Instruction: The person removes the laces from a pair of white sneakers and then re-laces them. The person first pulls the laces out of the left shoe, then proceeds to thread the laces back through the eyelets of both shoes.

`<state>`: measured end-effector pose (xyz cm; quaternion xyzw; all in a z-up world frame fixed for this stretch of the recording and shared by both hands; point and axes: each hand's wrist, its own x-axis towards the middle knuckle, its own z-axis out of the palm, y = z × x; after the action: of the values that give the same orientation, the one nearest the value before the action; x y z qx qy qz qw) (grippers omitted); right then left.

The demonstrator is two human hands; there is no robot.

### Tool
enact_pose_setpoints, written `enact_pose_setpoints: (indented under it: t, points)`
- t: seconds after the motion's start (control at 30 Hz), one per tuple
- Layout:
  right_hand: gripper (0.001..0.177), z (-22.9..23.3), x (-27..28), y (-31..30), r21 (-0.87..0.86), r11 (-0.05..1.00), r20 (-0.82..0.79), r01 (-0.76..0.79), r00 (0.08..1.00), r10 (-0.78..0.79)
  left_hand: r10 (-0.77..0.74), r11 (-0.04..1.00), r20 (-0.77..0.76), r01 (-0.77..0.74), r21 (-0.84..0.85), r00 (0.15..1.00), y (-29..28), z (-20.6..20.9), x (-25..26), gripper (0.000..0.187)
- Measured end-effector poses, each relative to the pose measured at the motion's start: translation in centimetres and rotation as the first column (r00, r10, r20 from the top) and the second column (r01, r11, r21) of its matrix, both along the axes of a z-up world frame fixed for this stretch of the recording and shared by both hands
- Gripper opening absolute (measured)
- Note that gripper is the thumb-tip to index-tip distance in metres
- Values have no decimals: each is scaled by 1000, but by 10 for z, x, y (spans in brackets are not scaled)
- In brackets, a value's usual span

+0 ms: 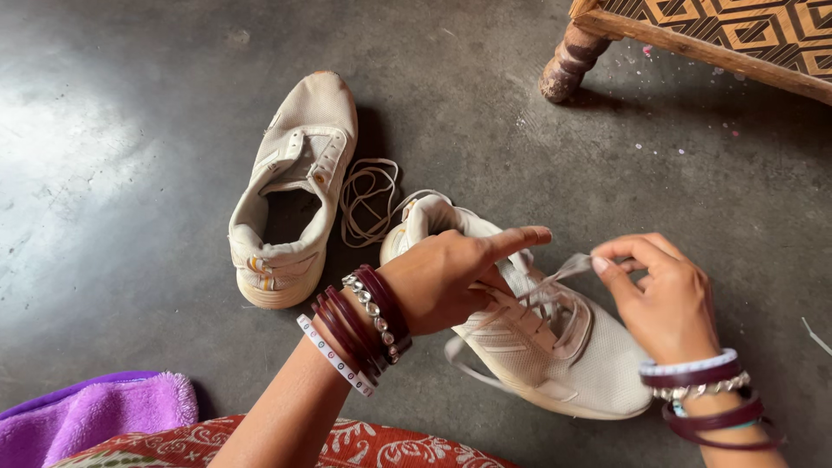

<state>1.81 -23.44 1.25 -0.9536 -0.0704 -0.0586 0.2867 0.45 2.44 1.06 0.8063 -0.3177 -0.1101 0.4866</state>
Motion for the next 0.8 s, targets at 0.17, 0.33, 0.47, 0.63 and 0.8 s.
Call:
enact_pose_setpoints:
  t: [0.17, 0.33, 0.47, 0.63, 0.8]
  points:
    - [21, 8, -15, 12, -86, 900, 305, -426, 849, 431, 15, 999, -4, -15, 35, 1000, -3, -4, -2, 78]
    - [27, 2, -20, 21, -16, 830, 135, -557, 821, 554, 32, 999, 16, -33, 25, 999, -5, -1, -1, 73]
    - [10, -10, -17, 18, -174, 835, 187, -522, 815, 549, 29, 996, 3, -29, 81, 1000, -6, 1, 0, 75]
    - [4, -12, -4, 1, -310, 921, 323, -238, 884, 338, 18, 1000, 32, -18, -20, 999, -4, -5, 1, 71]
    - [16, 0, -3, -3, -196, 930, 281, -310, 891, 356, 37, 999, 6, -37, 23, 999, -3, -5, 1, 72]
